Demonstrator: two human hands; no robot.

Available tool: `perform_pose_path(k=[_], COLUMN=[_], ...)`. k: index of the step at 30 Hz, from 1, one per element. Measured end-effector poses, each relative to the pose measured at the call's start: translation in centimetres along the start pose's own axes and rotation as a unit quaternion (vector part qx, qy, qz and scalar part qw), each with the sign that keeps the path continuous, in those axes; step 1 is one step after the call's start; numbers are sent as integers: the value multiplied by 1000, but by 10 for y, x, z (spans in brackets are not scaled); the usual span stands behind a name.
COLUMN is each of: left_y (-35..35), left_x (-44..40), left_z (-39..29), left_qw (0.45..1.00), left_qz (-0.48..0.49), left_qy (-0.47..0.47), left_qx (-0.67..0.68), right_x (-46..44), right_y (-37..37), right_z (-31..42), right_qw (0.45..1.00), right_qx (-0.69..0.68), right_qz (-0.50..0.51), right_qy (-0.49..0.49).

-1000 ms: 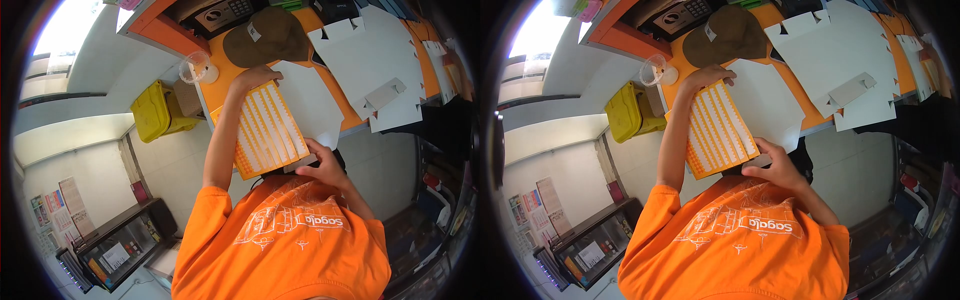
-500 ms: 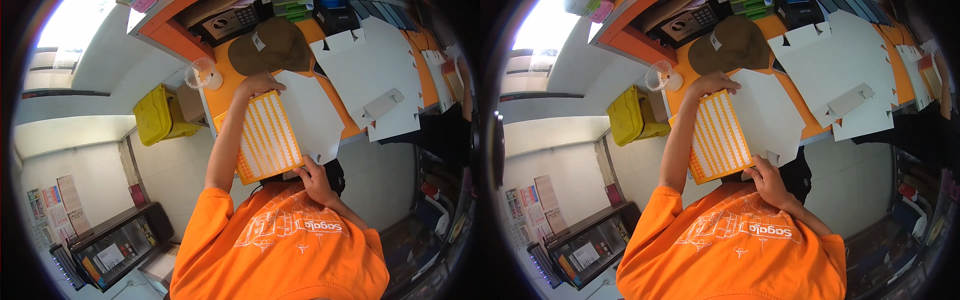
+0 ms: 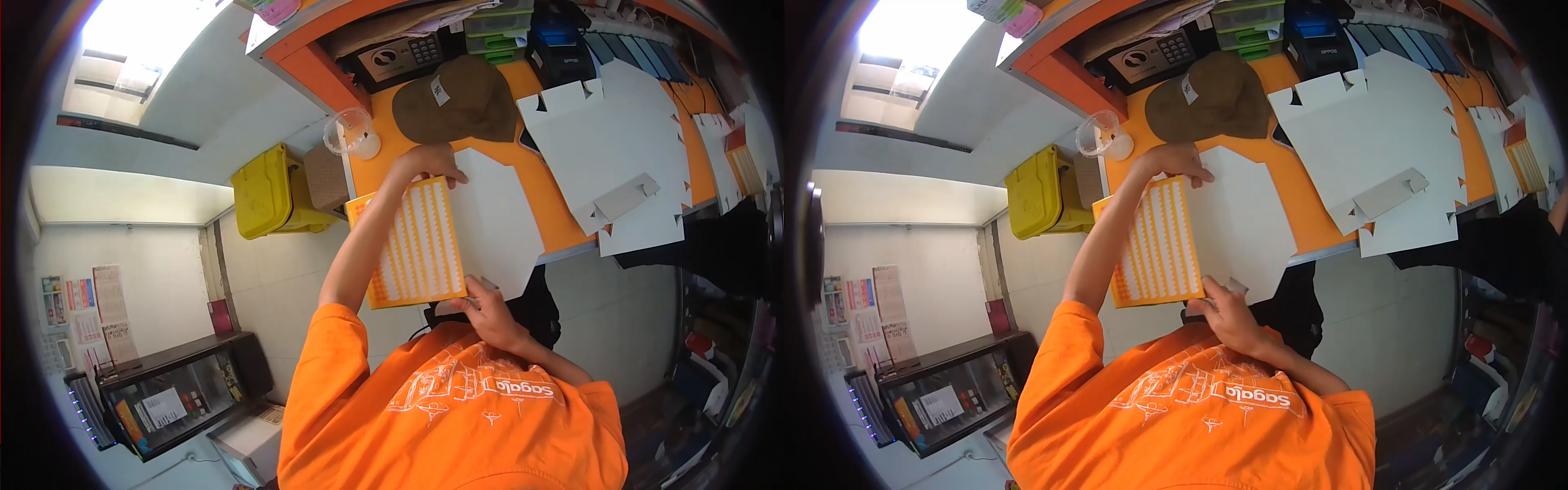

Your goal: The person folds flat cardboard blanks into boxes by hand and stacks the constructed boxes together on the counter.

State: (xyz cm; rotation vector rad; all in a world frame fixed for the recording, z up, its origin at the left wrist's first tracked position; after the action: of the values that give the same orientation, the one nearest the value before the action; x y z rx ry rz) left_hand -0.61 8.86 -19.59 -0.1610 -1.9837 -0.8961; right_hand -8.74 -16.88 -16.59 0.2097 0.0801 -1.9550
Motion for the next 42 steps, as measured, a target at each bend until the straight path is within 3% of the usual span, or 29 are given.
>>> perform_pose_path(k=[2,5,9,11,13,14,15,17,20,23,24,28,31,34,37,39,42], left_y=[0,9,21,28,42,49,57,67,66,66,67,66,66,67,67,65,62], left_x=[6,8,2,21,43,64,72,102,120,116,118,128,137,144,157,150,159], left_z=[1,-3,-4,-18,-33,-44,-53,-66,-69,-70,-72,-77,-81,-84,-88,-92,-103], left_qw=[997,995,995,980,978,968,979,968,949,944,943,929,920,914,895,853,759], left_qz=[36,29,-76,-169,-199,-246,-199,-239,-281,-270,-271,-302,-314,-306,-320,-381,-529], left_qy=[62,97,61,64,-8,-38,-25,-74,-137,-181,-188,-206,-226,-253,-291,-345,-370], left_qx=[-20,16,0,-82,-55,-22,-42,-9,34,47,51,56,64,82,104,92,89], right_x=[1,-16,-45,-47,-41,-37,-33,-29,-37,-44,-48,-54,-48,-46,-43,-36,-21], right_y=[-2,21,102,143,172,180,186,188,187,197,194,199,216,221,230,228,223], right_z=[-8,14,22,-6,-42,-60,-73,-84,-68,-41,-28,-15,-12,15,42,71,113], right_qw=[996,970,913,835,777,770,763,750,753,822,822,772,780,787,781,668,706], right_qx=[6,168,398,542,626,635,643,658,656,562,560,607,577,540,499,628,619], right_qz=[76,156,7,-59,-59,-62,-65,-60,-43,-46,-99,-177,-242,-297,-374,-395,-325], right_qy=[-47,87,91,77,-20,-24,-32,-33,-42,-77,-31,-61,-14,-44,29,50,112])
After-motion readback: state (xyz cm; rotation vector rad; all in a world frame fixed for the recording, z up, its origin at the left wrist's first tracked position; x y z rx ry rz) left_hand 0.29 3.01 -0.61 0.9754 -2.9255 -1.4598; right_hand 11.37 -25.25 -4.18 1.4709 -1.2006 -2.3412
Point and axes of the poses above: each hand's wrist, its own x-axis away from the middle knuckle, its own y-axis out of the back of the hand, z = x × y, the point moved 3 cm from there along -x, towards the middle knuckle, and after that the axes turned 13 degrees about y, right-handed, at the moved point
